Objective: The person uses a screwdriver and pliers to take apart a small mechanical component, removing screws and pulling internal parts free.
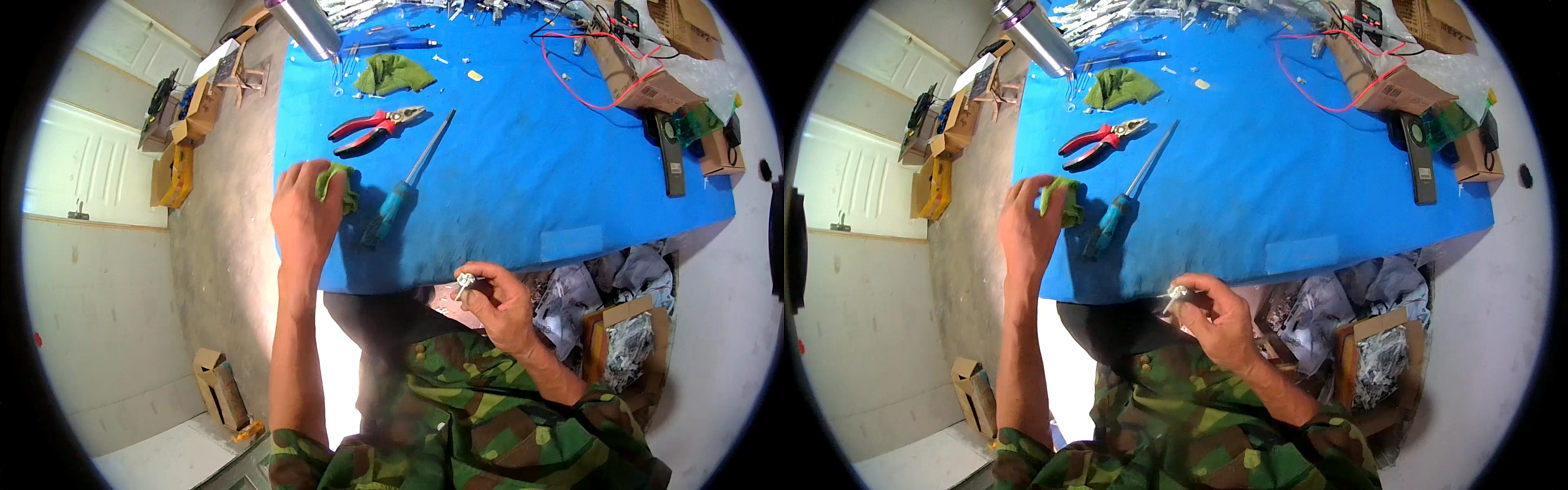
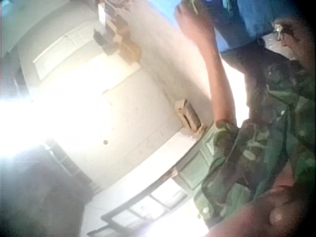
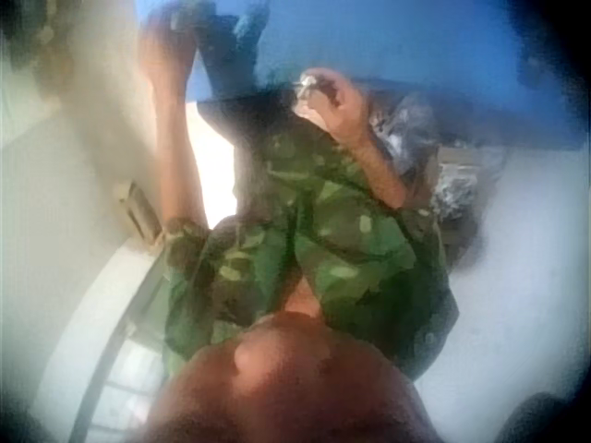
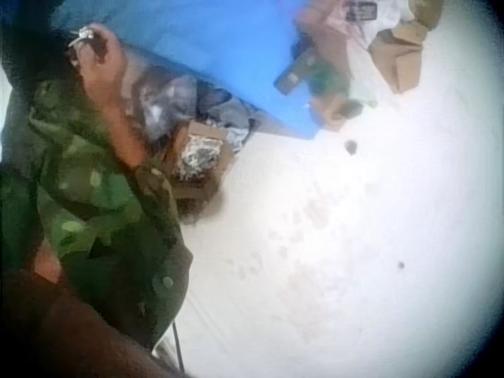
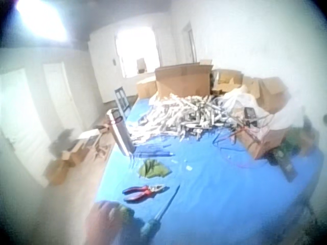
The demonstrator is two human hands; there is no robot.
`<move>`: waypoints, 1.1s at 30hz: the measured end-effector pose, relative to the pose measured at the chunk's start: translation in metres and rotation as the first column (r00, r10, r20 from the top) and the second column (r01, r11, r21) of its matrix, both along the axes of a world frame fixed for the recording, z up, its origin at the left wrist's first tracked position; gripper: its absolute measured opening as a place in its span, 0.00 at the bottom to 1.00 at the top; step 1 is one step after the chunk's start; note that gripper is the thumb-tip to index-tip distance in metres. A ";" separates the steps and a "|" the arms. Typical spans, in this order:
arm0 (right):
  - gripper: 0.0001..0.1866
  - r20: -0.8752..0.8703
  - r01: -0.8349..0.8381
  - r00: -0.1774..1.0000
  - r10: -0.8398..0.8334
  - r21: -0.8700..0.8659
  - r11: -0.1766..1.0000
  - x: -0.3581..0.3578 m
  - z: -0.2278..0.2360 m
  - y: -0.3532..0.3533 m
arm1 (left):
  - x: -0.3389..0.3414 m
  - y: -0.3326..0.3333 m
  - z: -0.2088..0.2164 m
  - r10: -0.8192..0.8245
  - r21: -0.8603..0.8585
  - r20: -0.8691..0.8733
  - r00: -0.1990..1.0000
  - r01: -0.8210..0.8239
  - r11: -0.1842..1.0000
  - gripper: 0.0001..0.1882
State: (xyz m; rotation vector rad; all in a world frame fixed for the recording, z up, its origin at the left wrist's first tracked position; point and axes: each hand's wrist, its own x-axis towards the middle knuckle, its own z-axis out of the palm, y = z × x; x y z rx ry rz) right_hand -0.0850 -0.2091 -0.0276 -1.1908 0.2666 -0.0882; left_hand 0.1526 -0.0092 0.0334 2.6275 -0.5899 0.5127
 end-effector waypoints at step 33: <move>0.19 0.217 -0.212 0.934 0.284 -0.305 0.929 -0.001 0.014 0.016 | -0.261 0.084 0.001 -0.525 -0.825 -0.540 0.658 -0.538 0.174 0.47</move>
